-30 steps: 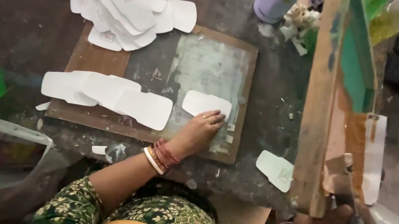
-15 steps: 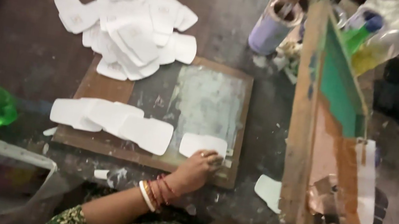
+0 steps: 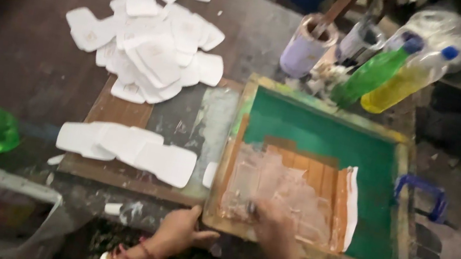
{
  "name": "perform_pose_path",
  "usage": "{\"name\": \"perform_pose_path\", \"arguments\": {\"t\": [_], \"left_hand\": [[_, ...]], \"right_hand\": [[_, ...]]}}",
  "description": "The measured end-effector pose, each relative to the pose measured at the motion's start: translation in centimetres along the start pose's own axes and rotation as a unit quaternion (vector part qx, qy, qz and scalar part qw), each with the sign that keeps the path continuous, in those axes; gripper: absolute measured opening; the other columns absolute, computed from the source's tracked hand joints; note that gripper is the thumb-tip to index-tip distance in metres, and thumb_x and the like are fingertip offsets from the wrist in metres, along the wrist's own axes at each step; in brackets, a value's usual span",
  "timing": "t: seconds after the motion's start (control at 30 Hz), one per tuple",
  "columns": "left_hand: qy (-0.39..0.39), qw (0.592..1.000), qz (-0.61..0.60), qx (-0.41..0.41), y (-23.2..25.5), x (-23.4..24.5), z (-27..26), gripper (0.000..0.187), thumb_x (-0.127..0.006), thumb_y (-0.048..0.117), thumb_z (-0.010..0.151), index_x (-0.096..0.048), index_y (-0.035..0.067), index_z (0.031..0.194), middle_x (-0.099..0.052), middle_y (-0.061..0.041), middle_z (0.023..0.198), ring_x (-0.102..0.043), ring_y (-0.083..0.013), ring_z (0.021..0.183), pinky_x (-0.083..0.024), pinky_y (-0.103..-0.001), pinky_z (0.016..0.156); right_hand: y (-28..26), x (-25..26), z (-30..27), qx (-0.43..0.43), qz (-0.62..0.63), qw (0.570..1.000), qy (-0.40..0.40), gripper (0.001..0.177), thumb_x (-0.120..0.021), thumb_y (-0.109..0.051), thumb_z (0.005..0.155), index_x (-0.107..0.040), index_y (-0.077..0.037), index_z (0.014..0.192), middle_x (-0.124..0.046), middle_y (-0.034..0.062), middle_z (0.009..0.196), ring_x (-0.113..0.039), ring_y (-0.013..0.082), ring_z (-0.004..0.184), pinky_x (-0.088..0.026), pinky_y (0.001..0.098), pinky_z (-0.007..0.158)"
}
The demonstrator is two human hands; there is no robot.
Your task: The person performs screen printing on white plastic items. They place a plastic item on a wooden board, lower a screen printing frame over it, and use a squeegee to pull ink across the screen. The person then lifts the frame and removes the printed item, repeating the process.
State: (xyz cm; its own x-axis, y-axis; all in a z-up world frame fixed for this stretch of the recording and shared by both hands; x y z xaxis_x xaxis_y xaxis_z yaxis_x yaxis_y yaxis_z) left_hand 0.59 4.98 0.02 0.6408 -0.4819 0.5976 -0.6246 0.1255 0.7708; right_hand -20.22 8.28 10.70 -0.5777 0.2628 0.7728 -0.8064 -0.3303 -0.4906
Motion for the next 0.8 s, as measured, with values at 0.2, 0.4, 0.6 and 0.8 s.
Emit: {"name": "perform_pose_path", "arguments": {"t": [0.2,0.4,0.6,0.8], "left_hand": [[-0.026,0.982,0.184,-0.045,-0.3,-0.2,0.7,0.053,-0.076,0.060,0.078,-0.068,0.007,0.080,-0.071,-0.019,0.078,-0.070,-0.0397,0.078,-0.055,-0.050,0.068],[-0.007,0.985,0.168,-0.042,-0.6,-0.1,0.6,0.052,-0.077,0.059,0.076,-0.070,0.008,0.081,-0.071,-0.017,0.075,-0.070,-0.0388,0.075,-0.055,-0.050,0.066],[0.021,0.996,0.081,-0.003,0.7,1.8,0.5,0.054,-0.084,0.058,0.064,-0.077,0.009,0.086,-0.073,-0.018,0.075,-0.070,-0.0373,0.072,-0.055,-0.048,0.066],[-0.090,0.969,-0.221,-0.071,6.5,4.1,-1.4,0.036,-0.087,0.030,0.076,-0.076,0.001,0.097,-0.078,-0.010,0.081,-0.072,-0.0212,0.073,-0.059,-0.036,0.067]], "right_hand": [[-1.2,0.0,11.0,0.022,0.010,0.987,-0.157,0.039,-0.064,-0.015,0.089,-0.068,-0.007,0.127,-0.069,0.0213,0.086,-0.065,0.0413,0.074,-0.052,0.0494,0.065],[4.7,-5.2,6.2,-0.041,-0.019,0.993,-0.109,0.023,-0.063,-0.003,0.087,-0.072,-0.009,0.107,-0.070,0.0175,0.089,-0.068,0.0374,0.082,-0.053,0.0467,0.072],[-2.9,-2.2,-2.1,-0.008,0.029,0.998,-0.051,0.042,-0.065,0.002,0.075,-0.071,-0.007,0.116,-0.073,0.0169,0.110,-0.071,0.0379,0.102,-0.057,0.0424,0.086],[-4.1,4.3,-2.2,0.030,0.012,0.985,0.171,0.020,-0.070,-0.006,0.096,-0.068,-0.002,0.115,-0.072,0.0174,0.114,-0.073,0.0324,0.104,-0.059,0.0407,0.089]]}}
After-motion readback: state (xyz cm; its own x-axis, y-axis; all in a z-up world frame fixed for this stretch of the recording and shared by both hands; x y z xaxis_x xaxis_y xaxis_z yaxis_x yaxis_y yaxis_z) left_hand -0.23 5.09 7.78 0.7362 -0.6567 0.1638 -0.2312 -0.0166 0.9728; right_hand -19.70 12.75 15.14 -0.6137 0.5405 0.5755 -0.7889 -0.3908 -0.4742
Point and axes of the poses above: each hand's wrist, its own z-axis towards the middle knuckle, its own x-axis out of the back of the hand, y = z × x, the point moved 7 cm from there along z, towards the middle knuckle
